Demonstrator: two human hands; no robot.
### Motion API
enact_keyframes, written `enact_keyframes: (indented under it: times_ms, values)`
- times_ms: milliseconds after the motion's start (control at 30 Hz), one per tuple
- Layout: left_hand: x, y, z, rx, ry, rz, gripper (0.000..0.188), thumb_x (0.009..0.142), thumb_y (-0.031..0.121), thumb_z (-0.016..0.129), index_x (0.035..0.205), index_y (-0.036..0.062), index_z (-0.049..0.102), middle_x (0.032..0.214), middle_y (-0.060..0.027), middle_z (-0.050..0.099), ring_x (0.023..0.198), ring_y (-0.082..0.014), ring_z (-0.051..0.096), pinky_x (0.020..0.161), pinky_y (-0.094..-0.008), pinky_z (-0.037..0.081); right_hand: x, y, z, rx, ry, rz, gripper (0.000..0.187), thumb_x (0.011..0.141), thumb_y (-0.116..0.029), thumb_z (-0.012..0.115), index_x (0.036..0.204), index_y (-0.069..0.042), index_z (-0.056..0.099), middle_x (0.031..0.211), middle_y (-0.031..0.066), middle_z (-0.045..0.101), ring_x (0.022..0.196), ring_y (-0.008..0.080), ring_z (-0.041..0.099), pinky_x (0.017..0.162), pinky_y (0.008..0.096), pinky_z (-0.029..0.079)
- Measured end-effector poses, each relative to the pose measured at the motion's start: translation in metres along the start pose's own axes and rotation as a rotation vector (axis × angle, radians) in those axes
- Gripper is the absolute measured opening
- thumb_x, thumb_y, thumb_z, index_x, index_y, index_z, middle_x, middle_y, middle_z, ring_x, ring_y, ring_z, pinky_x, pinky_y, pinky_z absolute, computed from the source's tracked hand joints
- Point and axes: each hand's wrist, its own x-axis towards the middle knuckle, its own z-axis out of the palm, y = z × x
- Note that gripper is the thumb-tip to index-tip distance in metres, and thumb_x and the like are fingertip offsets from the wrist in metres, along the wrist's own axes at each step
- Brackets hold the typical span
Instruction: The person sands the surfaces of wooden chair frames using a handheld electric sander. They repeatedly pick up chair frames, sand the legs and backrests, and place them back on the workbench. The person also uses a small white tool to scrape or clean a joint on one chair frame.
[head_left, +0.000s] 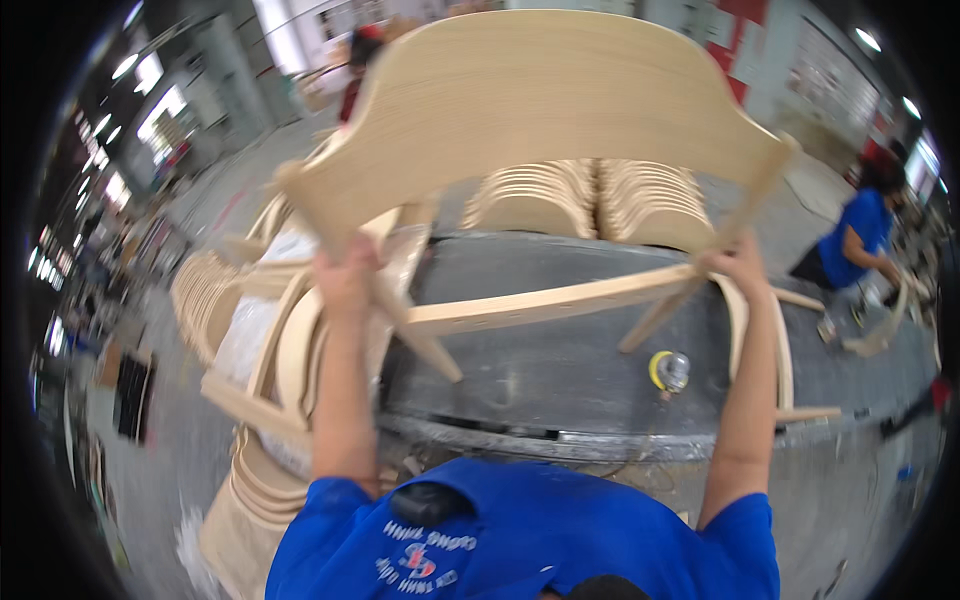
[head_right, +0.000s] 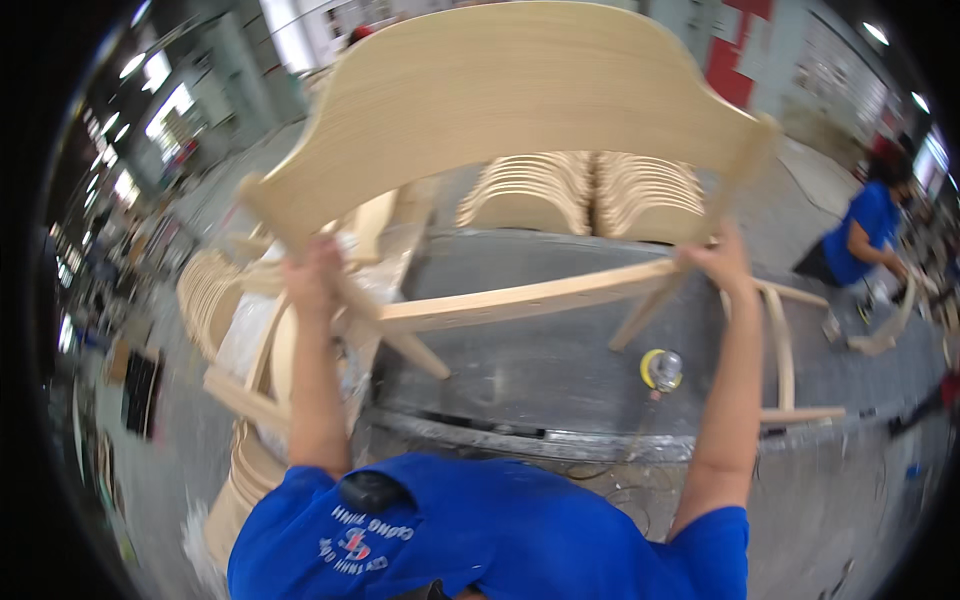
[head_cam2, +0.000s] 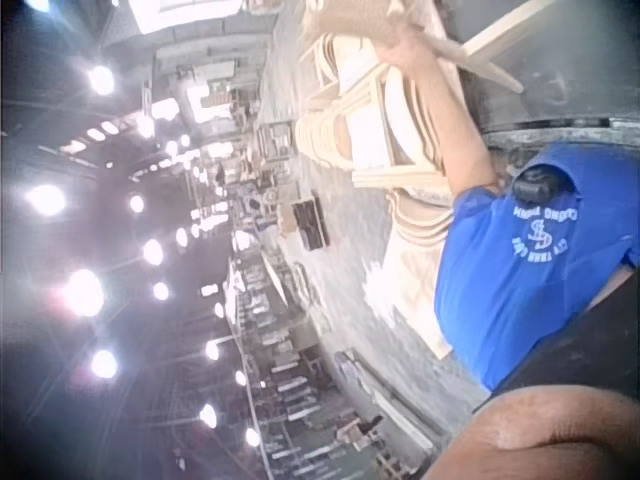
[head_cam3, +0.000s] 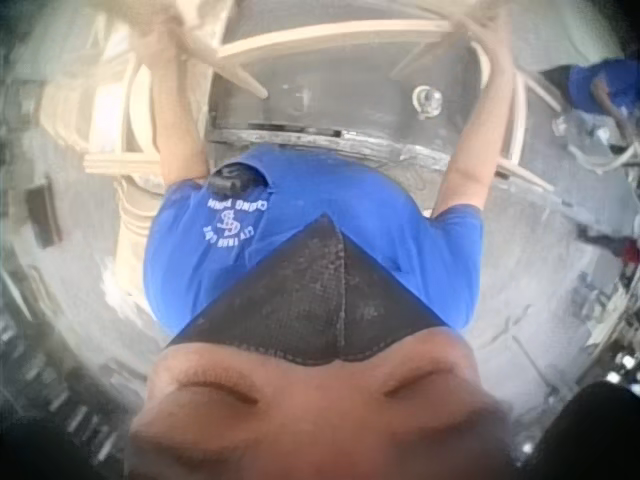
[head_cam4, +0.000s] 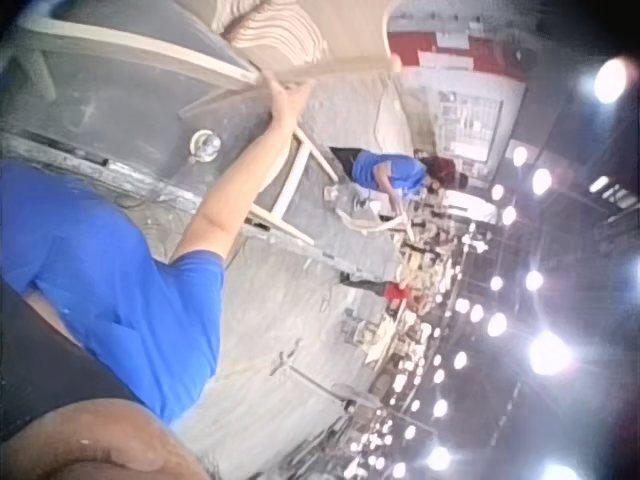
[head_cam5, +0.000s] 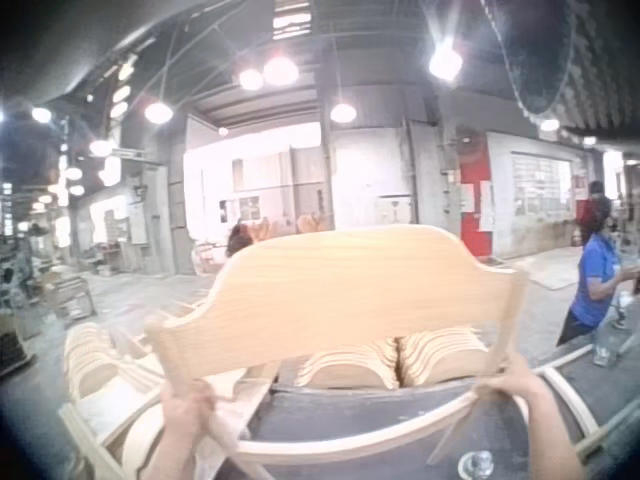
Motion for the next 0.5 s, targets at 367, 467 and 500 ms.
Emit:
enact_keyframes:
  times_ms: [367, 467, 500]
  values:
    - [0.001, 0.015, 0.022, -0.179, 0.021, 0.093, 0.016, 0.093, 0.013, 0.061, 0.085, 0.0013, 0.053, 0.066, -0.0047, 0.049, 0.058, -0.0125, 0.046, 0.052, -0.0259, 0.039, -0.169, 0.254, 0.073, -0.451, -0.514, 0.934, 0.117, 0.051, -0.041, 0.092, 0.145, -0.009, 0.029, 0.144, 0.0284, 0.033, 0.127, 0.041, 0.046, 0.104, 0.043, 0.043]
    - [-0.005, 0.017, 0.021, -0.172, 0.024, 0.101, 0.018, 0.094, 0.015, 0.061, 0.084, 0.0028, 0.053, 0.066, -0.0051, 0.05, 0.058, -0.0126, 0.047, 0.052, -0.0257, 0.039, -0.179, 0.266, 0.088, -0.396, -0.374, 0.954, 0.109, 0.056, -0.036, 0.09, 0.144, -0.01, 0.03, 0.139, 0.027, 0.036, 0.122, 0.0419, 0.05, 0.1, 0.0428, 0.046]
    - [-0.008, 0.018, 0.02, -0.201, -0.002, 0.118, 0.018, 0.094, 0.016, 0.061, 0.084, 0.0029, 0.053, 0.066, -0.0051, 0.05, 0.058, -0.0126, 0.047, 0.052, -0.0257, 0.039, -0.179, 0.265, 0.093, -0.403, -0.353, 0.915, 0.106, 0.059, -0.035, 0.088, 0.144, -0.01, 0.03, 0.138, 0.0267, 0.036, 0.121, 0.0426, 0.051, 0.1, 0.0428, 0.047]
